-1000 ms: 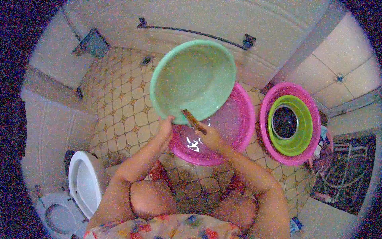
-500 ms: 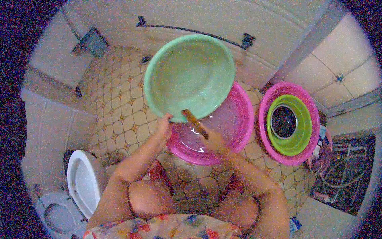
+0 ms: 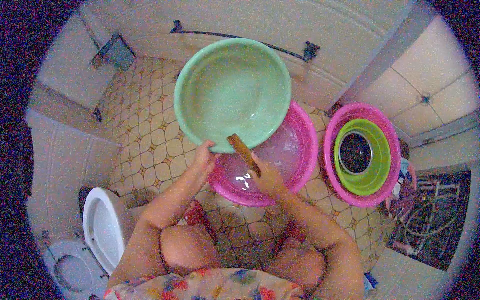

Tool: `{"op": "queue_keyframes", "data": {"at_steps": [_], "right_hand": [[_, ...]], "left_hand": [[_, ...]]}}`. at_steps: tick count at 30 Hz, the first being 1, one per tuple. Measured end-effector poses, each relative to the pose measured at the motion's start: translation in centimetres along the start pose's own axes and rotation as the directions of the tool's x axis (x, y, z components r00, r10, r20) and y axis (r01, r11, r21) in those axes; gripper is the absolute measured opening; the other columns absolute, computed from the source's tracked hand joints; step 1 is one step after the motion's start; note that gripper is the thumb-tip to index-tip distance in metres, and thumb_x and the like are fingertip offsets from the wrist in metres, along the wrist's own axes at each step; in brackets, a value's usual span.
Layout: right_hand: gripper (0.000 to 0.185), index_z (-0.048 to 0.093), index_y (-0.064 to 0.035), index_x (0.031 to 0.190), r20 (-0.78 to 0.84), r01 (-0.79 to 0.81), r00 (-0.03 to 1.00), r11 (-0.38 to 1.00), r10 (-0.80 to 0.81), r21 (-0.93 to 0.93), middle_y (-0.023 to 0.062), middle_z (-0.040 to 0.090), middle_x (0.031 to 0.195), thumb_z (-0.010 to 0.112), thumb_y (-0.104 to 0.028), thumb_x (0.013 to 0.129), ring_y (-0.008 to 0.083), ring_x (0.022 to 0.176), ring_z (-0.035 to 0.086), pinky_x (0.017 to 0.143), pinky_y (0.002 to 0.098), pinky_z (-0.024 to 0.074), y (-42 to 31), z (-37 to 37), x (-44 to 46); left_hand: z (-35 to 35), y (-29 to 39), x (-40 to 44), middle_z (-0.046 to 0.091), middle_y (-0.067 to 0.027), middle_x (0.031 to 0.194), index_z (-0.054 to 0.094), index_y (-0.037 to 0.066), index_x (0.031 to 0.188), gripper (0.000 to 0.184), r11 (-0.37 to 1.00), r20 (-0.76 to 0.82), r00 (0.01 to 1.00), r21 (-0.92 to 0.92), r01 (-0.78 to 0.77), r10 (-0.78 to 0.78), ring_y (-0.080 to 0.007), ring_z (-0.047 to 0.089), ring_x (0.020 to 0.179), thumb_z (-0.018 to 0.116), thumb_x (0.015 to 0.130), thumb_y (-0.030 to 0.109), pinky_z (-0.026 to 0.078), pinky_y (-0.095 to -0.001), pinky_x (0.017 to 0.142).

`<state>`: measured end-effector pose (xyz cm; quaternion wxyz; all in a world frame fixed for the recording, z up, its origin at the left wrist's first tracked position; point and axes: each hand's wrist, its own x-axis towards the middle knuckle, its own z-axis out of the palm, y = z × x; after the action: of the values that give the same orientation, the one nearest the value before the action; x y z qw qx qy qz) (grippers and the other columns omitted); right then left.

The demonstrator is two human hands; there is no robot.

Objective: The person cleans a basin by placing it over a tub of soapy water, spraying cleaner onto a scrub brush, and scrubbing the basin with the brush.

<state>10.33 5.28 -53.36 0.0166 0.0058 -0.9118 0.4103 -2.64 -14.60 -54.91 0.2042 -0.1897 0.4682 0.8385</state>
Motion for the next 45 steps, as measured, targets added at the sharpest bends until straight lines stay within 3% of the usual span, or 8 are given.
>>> {"op": "queue_keyframes", "data": {"at_steps": [8,12,14,23,35,38,42,45], "right_hand": [[0.050,0.037,-0.0186,0.131,-0.127,-0.256,0.967,0.857,0.223,-0.447,0.0206,0.057,0.103,0.048,-0.031,0.084,0.0364,0.083,0.059,0.072,0.0480,0.0479,4.0,-8.1,4.4],[0.051,0.037,-0.0170,0.131,0.028,-0.108,0.993,0.965,0.118,-0.239,0.0208,0.058,0.103,0.050,-0.031,0.084,0.0372,0.085,0.059,0.075,0.0459,0.0472,3.3,-2.8,2.6],[0.054,0.042,-0.0156,0.129,0.112,-0.081,0.992,0.976,0.059,0.202,0.0180,0.059,0.101,0.061,-0.026,0.079,0.0345,0.092,0.058,0.078,0.0426,0.0464,0.2,-0.8,1.5],[0.049,0.043,-0.0187,0.127,-0.106,-0.352,0.935,0.861,0.337,-0.367,0.0175,0.056,0.110,0.056,-0.029,0.081,0.0366,0.093,0.057,0.080,0.0456,0.0455,2.6,-7.3,5.3],[0.049,0.048,-0.0104,0.123,-0.220,-0.206,0.953,0.978,0.206,0.025,0.0177,0.057,0.110,0.060,-0.028,0.078,0.0333,0.101,0.055,0.087,0.0393,0.0431,3.1,-6.3,3.3],[0.049,0.049,-0.0096,0.121,-0.206,-0.229,0.951,0.973,0.229,0.024,0.0182,0.058,0.108,0.061,-0.029,0.078,0.0323,0.100,0.056,0.087,0.0389,0.0429,2.0,-6.9,2.9],[0.050,0.050,-0.0097,0.121,-0.047,-0.231,0.971,0.970,0.234,0.074,0.0184,0.060,0.105,0.061,-0.032,0.078,0.0315,0.098,0.057,0.086,0.0379,0.0432,-2.2,-9.6,2.4],[0.052,0.049,-0.0106,0.122,0.076,-0.286,0.957,0.951,0.278,0.116,0.0167,0.059,0.097,0.061,-0.036,0.078,0.0296,0.089,0.057,0.077,0.0362,0.0436,-5.6,-11.3,2.7]], "left_hand": [[-1.3,-0.3,0.8,0.042,-0.0160,0.121,0.032,0.000,0.123,0.052,0.998,-0.003,1.000,0.058,0.006,-0.006,-0.0307,0.046,0.109,0.049,0.076,0.011,0.041,-0.0427,0.094],[-1.1,-0.5,1.2,0.048,-0.0126,0.113,0.037,0.001,0.119,0.045,0.999,-0.002,0.999,-0.008,0.038,-0.038,-0.0260,0.052,0.099,0.048,0.075,0.005,0.047,-0.0374,0.083],[-1.5,-0.9,1.6,0.051,-0.0108,0.110,0.039,0.002,0.118,0.043,0.998,-0.009,0.999,-0.036,0.054,-0.054,-0.0236,0.055,0.095,0.049,0.075,0.003,0.050,-0.0348,0.078],[-0.6,0.5,0.5,0.052,-0.0111,0.110,0.039,0.004,0.120,0.043,0.996,-0.060,0.998,0.092,0.018,-0.012,-0.0234,0.056,0.095,0.051,0.078,0.010,0.052,-0.0350,0.077],[-0.4,-0.6,-0.1,0.055,-0.0091,0.111,0.041,0.009,0.121,0.041,0.931,0.058,0.944,0.191,0.310,-0.326,-0.0206,0.059,0.095,0.053,0.086,0.029,0.051,-0.0313,0.075],[-1.7,0.4,-0.5,0.054,-0.0116,0.108,0.042,0.007,0.119,0.043,0.910,0.029,0.946,0.283,0.303,-0.323,-0.0208,0.059,0.088,0.057,0.085,0.028,0.053,-0.0306,0.068],[-6.9,1.0,3.5,0.054,-0.0054,0.104,0.049,0.010,0.116,0.039,0.885,0.050,0.947,0.374,0.278,-0.318,-0.0188,0.055,0.088,0.056,0.085,0.032,0.046,-0.0328,0.079],[-2.9,8.2,-5.6,0.053,-0.0028,0.110,0.045,0.013,0.122,0.040,0.837,0.050,0.978,0.527,0.147,-0.203,-0.0165,0.051,0.099,0.052,0.087,0.029,0.041,-0.0352,0.087]]}}
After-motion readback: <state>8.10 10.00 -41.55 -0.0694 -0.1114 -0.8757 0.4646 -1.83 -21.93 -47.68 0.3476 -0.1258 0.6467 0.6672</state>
